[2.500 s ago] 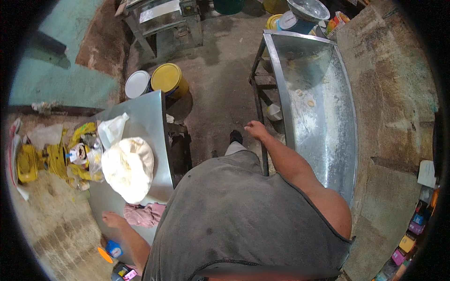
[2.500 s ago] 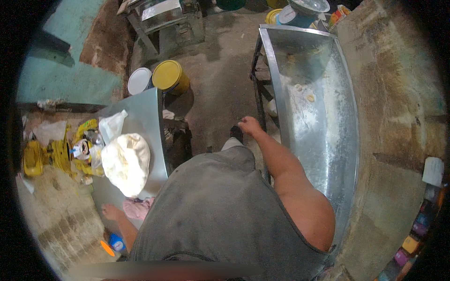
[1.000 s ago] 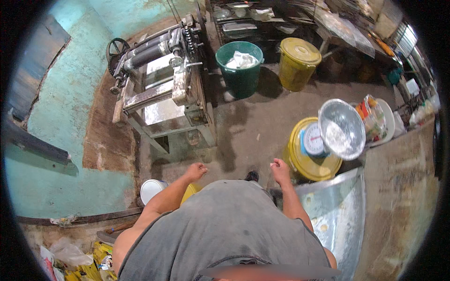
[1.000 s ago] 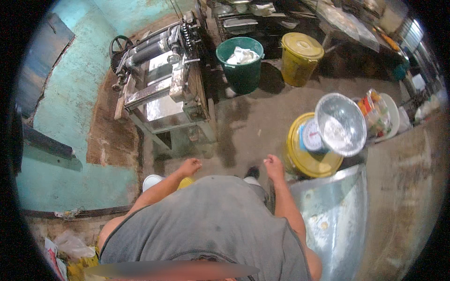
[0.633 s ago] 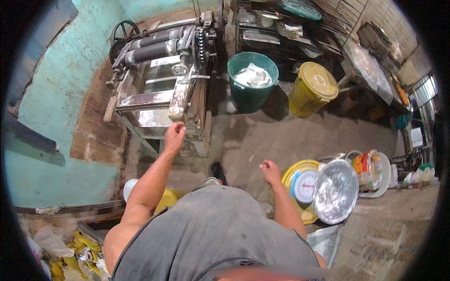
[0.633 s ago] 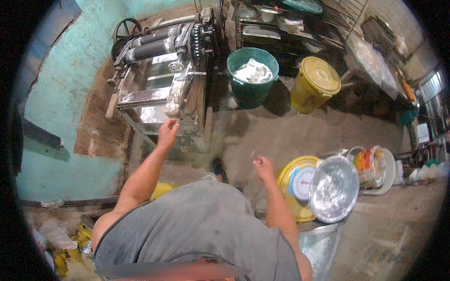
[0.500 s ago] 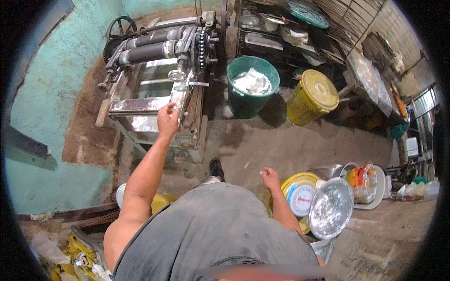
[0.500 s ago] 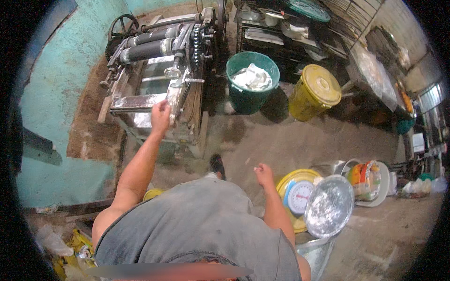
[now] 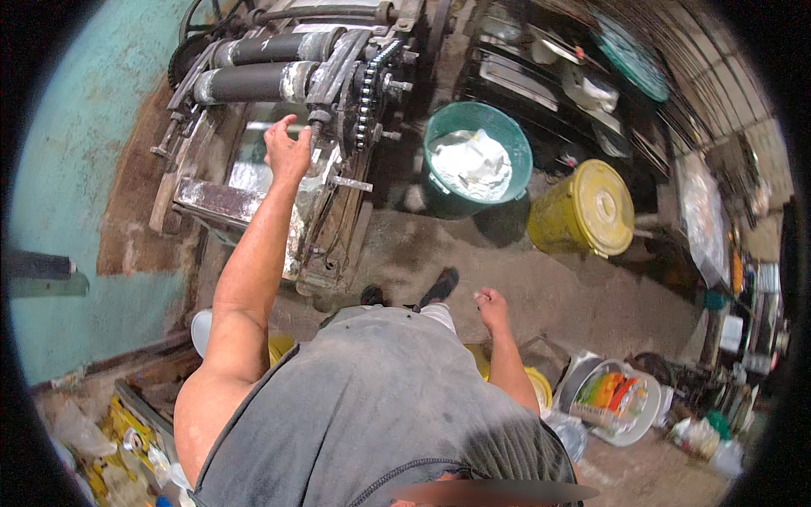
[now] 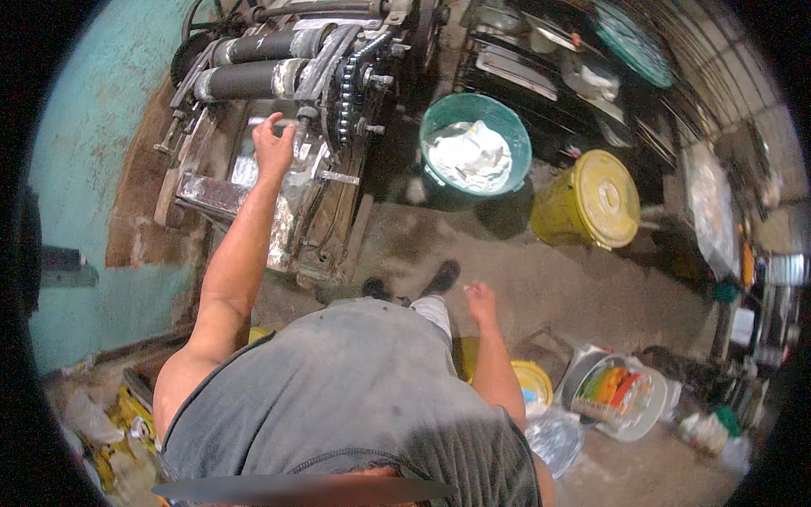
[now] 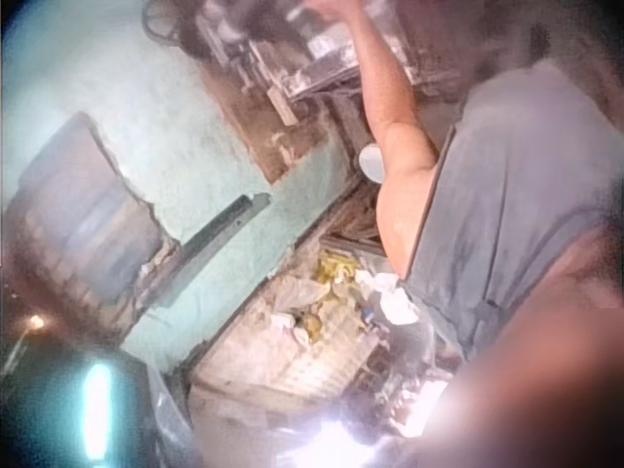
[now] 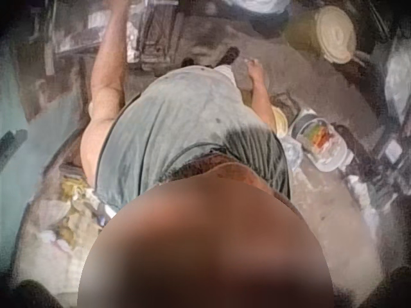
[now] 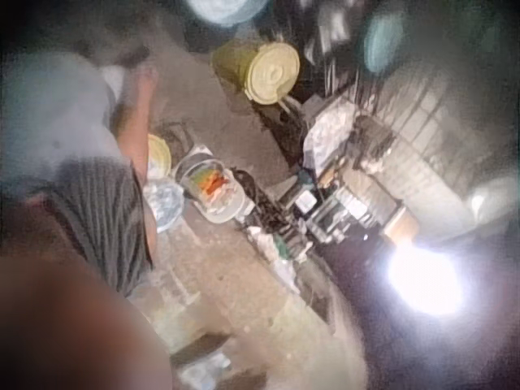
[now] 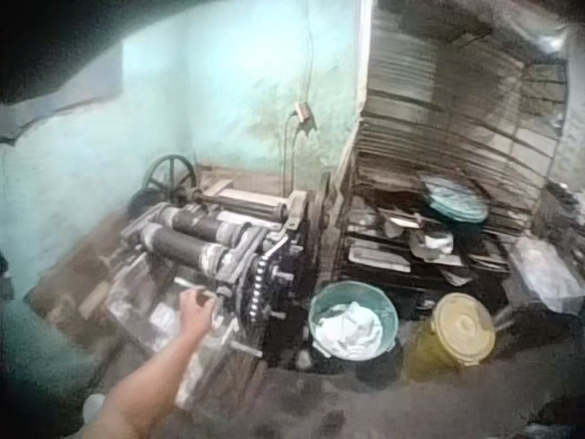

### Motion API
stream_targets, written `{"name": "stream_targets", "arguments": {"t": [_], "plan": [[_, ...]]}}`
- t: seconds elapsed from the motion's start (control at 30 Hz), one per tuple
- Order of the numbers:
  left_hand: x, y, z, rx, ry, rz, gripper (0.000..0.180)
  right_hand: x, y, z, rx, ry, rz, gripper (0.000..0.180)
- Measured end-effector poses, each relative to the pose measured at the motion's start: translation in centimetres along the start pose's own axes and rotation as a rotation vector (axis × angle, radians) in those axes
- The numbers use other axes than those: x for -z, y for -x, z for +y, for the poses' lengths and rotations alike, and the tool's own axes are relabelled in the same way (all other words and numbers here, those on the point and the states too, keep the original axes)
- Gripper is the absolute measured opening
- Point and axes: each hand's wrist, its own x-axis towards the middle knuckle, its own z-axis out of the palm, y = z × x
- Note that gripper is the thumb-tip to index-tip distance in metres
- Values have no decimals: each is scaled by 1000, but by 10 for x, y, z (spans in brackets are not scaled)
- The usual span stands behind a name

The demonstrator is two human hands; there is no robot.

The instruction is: The person wipes a metal table with a cloth, then scoops white powder from a bucket into a bowl on a scale. They pour the powder onto the table and spread it with a small tool.

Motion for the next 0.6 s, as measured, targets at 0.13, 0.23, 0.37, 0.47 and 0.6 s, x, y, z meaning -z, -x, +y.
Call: {"name": "stream_targets", "arguments": {"t": [0.13, 0.23, 0.37, 0.47, 0.6], "plan": [[-24, -2, -18, -53, -39, -24, 45, 20, -101, -35, 101, -3, -123, 41], [-20, -18, -48, 248, 132, 10, 44, 11, -192, -53, -85, -230, -280, 35], [-18, -14, -18, 414, -115, 103, 44, 21, -292, -99, -255, -470, -370, 33], [-16, -8, -22, 306, -170, 154, 42, 3, -367, -121, -381, -559, -295, 47], [-21, -3, -14, 263, -215, 182, 37, -6, -449, -152, -707, -721, -287, 94]]}}
